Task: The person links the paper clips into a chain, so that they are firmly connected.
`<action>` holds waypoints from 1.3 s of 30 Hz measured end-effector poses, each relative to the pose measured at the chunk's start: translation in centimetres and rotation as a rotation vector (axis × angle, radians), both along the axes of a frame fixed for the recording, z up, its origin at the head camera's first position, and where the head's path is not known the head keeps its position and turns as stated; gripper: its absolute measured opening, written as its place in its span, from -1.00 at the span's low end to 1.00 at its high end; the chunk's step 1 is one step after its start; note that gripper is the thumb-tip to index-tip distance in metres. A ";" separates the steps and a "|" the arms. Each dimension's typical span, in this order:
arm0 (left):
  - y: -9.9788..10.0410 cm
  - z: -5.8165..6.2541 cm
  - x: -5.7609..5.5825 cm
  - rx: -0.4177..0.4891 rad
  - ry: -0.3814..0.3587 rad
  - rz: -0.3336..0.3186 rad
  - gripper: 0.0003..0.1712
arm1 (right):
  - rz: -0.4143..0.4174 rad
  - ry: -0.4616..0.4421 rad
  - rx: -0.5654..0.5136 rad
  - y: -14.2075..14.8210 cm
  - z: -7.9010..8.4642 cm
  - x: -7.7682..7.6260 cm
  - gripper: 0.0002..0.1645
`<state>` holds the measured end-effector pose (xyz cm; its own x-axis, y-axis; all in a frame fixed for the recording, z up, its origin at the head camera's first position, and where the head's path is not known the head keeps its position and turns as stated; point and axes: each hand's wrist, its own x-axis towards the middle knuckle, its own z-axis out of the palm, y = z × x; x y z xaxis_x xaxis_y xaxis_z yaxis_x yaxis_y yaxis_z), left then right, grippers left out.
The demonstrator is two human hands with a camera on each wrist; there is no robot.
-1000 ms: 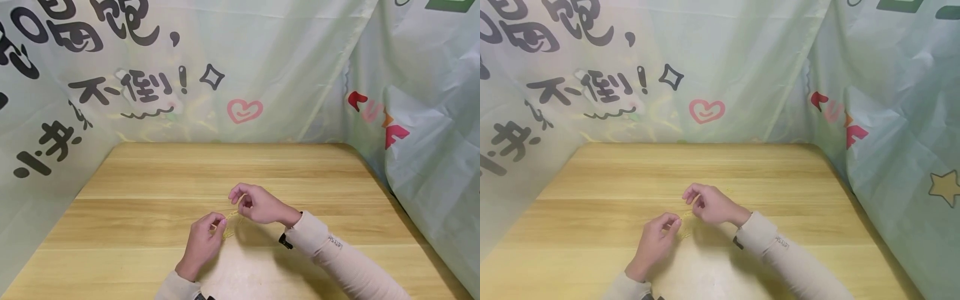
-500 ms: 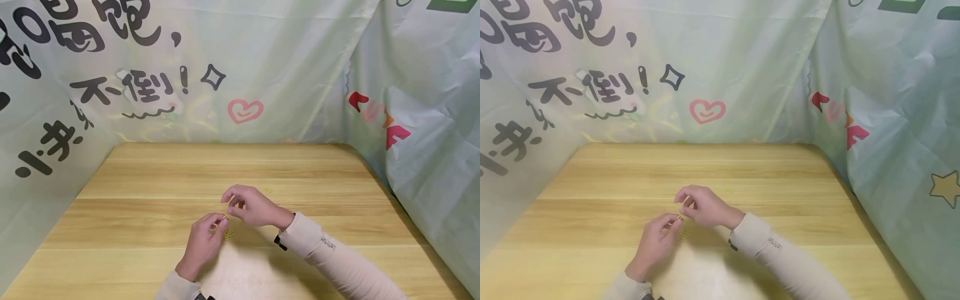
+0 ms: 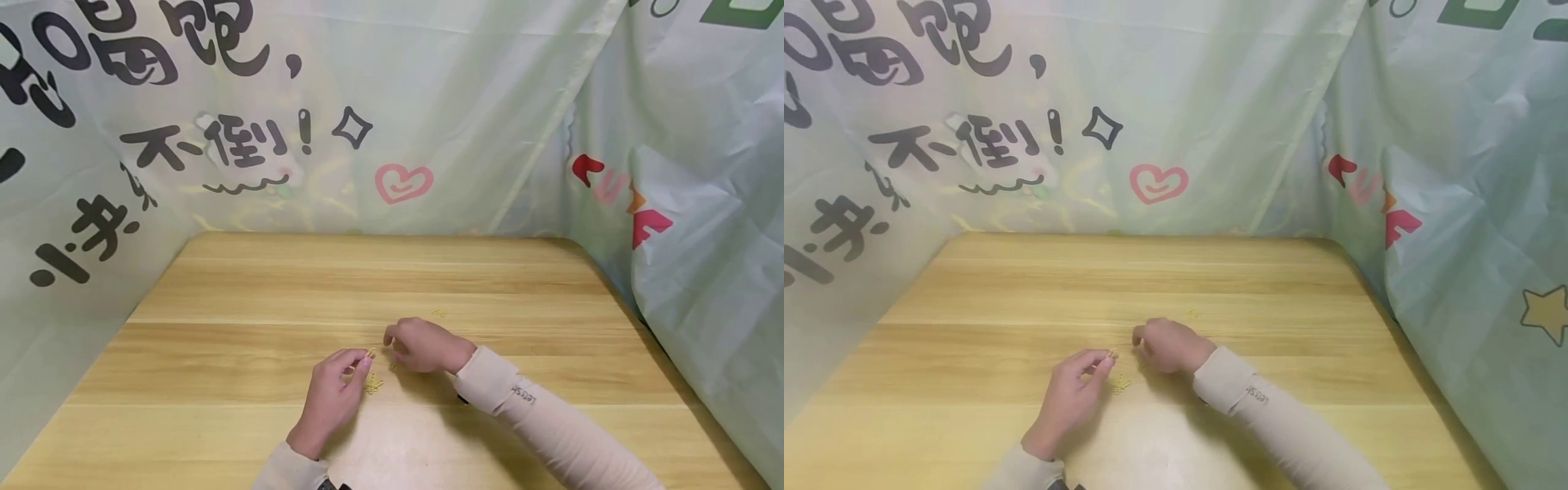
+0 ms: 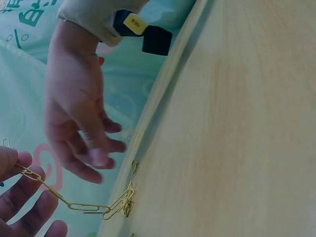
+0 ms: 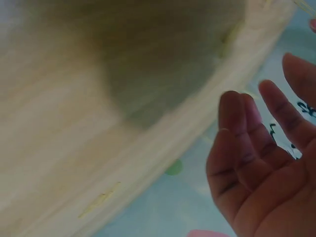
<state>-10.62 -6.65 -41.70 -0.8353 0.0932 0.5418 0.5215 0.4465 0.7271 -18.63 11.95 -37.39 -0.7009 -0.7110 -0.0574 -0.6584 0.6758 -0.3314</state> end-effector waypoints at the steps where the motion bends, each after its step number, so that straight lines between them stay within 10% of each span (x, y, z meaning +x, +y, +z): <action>1: 0.0 0.0 0.0 0.001 0.002 -0.002 -0.91 | -0.003 -0.007 0.018 0.1 -0.2 0.0 -0.75; 18: 0.1 -0.1 -0.1 -0.013 -0.014 -0.020 -0.92 | -0.039 -0.020 0.069 0.4 -1.3 0.2 -0.77; 31: 0.1 -0.3 -0.2 -0.013 -0.029 -0.022 -0.91 | -0.112 -0.237 -0.585 1.8 0.2 0.2 -0.73; 39: 0.0 -0.2 -0.1 -0.010 -0.041 -0.018 -0.91 | -0.092 -0.337 -0.733 1.5 1.2 1.0 -0.61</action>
